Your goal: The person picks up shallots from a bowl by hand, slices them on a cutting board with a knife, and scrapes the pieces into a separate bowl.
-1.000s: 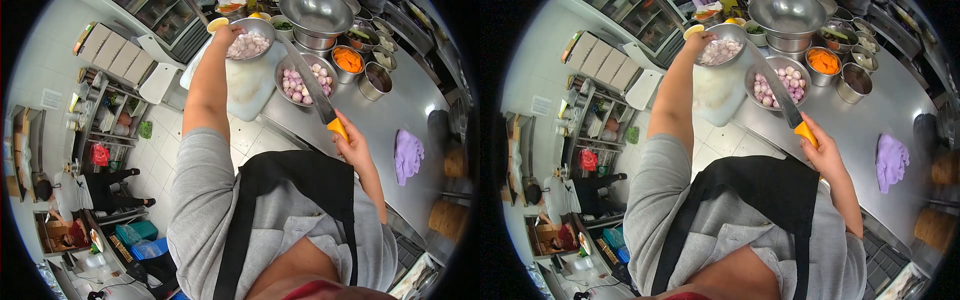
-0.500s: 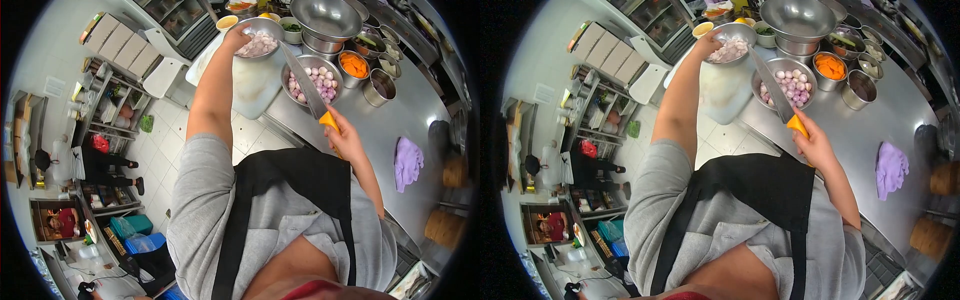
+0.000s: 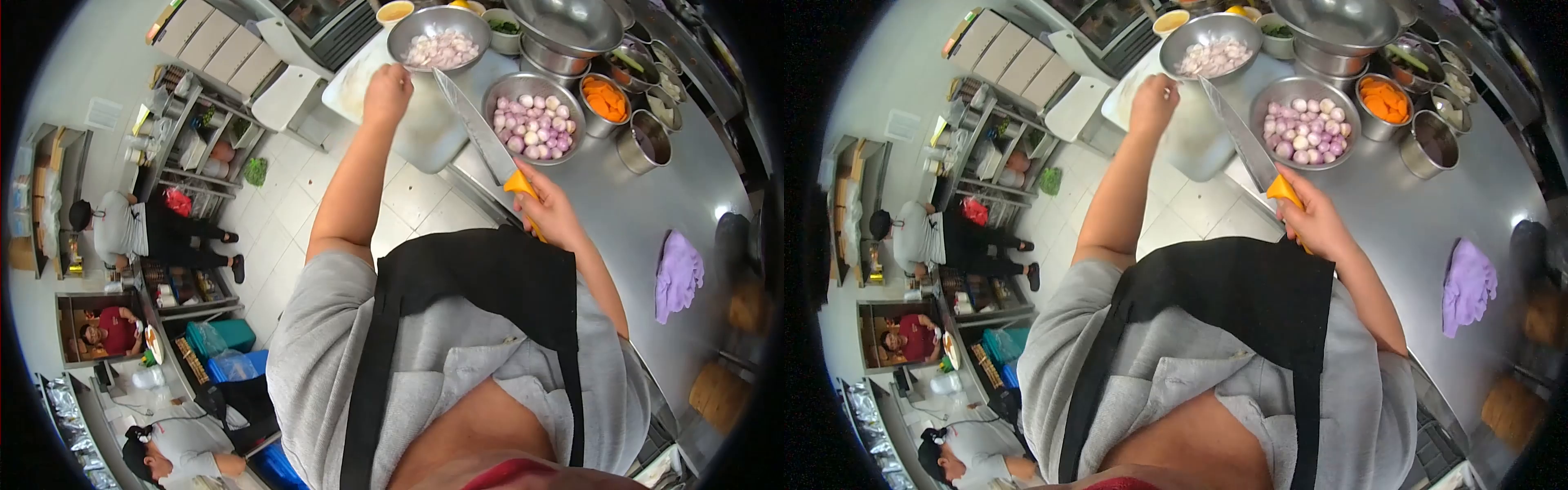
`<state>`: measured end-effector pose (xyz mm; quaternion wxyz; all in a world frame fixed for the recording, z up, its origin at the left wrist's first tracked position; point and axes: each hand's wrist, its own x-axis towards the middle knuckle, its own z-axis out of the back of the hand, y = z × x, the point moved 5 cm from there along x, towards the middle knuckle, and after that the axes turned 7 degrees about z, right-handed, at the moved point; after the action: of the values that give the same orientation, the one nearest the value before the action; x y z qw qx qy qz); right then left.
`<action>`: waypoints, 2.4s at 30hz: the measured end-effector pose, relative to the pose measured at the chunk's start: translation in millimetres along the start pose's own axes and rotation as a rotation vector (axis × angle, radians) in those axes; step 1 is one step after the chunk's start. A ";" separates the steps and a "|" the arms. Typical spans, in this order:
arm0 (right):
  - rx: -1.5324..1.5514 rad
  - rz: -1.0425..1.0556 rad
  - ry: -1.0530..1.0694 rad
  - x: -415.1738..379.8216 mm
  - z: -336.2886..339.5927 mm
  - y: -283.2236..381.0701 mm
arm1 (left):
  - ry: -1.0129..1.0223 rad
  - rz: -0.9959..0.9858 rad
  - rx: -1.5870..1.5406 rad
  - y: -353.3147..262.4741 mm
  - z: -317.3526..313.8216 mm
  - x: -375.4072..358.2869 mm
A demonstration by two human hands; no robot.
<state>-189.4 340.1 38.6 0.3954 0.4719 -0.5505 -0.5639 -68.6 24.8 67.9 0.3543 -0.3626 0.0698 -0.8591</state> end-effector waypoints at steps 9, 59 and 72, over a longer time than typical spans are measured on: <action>0.269 -0.240 0.104 31.5 -9.8 -38.2 | 0.510 0.429 -0.088 34.4 -33.7 -46.5; -0.066 -0.290 0.214 60.5 -46.0 -47.7 | 0.440 0.465 0.041 58.5 -49.5 -30.7; -0.737 0.114 0.248 38.3 -41.4 -9.2 | 0.634 0.411 -0.030 97.8 -91.0 4.9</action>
<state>-157.9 293.6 27.9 0.6326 0.3314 -0.2843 -0.6396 -77.6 -63.1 -32.4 0.4746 -0.0623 0.2598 -0.8387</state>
